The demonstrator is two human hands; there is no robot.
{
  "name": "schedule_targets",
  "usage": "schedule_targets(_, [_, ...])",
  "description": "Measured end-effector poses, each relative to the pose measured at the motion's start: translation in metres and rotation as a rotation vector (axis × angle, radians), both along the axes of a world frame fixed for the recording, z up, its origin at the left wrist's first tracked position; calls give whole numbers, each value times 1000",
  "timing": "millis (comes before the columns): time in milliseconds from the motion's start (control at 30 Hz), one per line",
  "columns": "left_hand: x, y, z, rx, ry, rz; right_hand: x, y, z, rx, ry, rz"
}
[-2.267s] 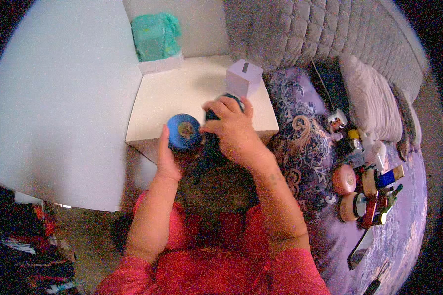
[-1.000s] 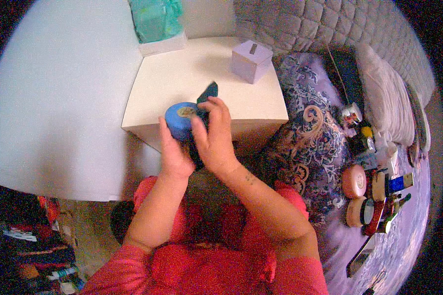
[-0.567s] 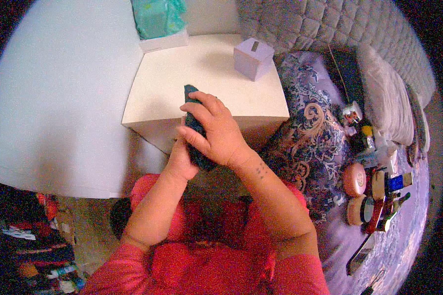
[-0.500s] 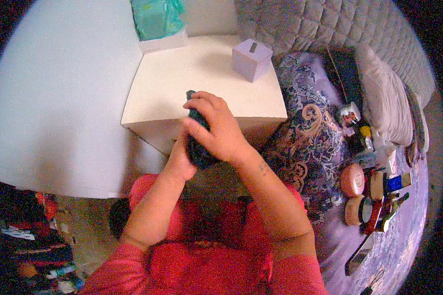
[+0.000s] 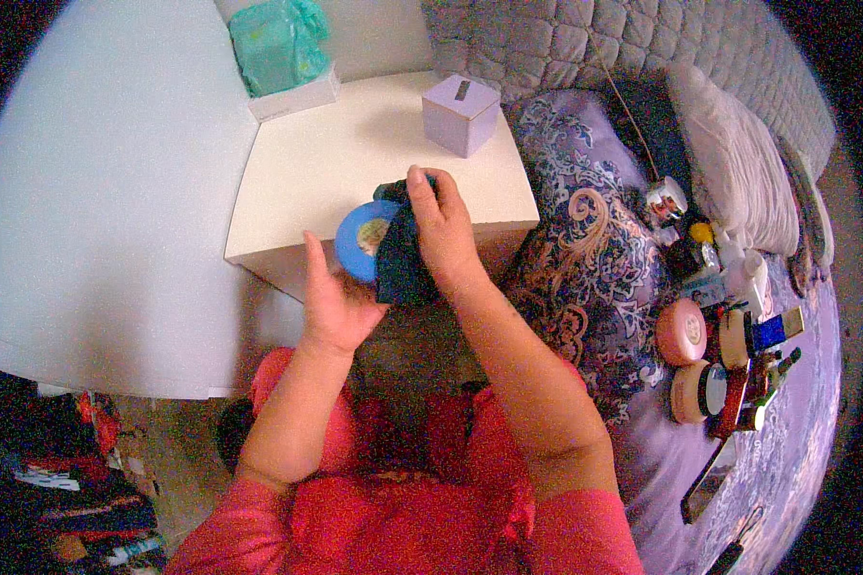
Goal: The person wipes a white bedside table with a dark cloth, then wipes several small containers and a box on the bed before placing them on the table. The person handles a green plastic bag, a white box, a blue round container, a pink round container, and a black-lidded jar.
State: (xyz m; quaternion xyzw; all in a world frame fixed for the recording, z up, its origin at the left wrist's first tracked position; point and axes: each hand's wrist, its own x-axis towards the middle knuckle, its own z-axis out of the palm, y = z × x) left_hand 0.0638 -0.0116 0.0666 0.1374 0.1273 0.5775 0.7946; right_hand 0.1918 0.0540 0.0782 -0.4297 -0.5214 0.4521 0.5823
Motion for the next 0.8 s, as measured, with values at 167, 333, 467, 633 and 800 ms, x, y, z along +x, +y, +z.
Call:
schedule_targets(167, [-3, 2, -14, -93, 194, 150, -10, -10, 0, 11, 64, 153])
schedule_targets(333, [-21, 5, -20, -199, 196, 297, -37, -32, -16, 266, -290, 50])
schedule_targets(467, [-33, 2, -5, -171, 237, 392, -57, -60, -19, 518, -444, 72])
schedule_targets(633, [-39, 1, -9, -190, 269, 353, -72, -72, -30, 408, -381, 37])
schedule_targets(800, [-33, -1, -15, -97, 447, 361, -46, -31, -20, 300, -198, 42])
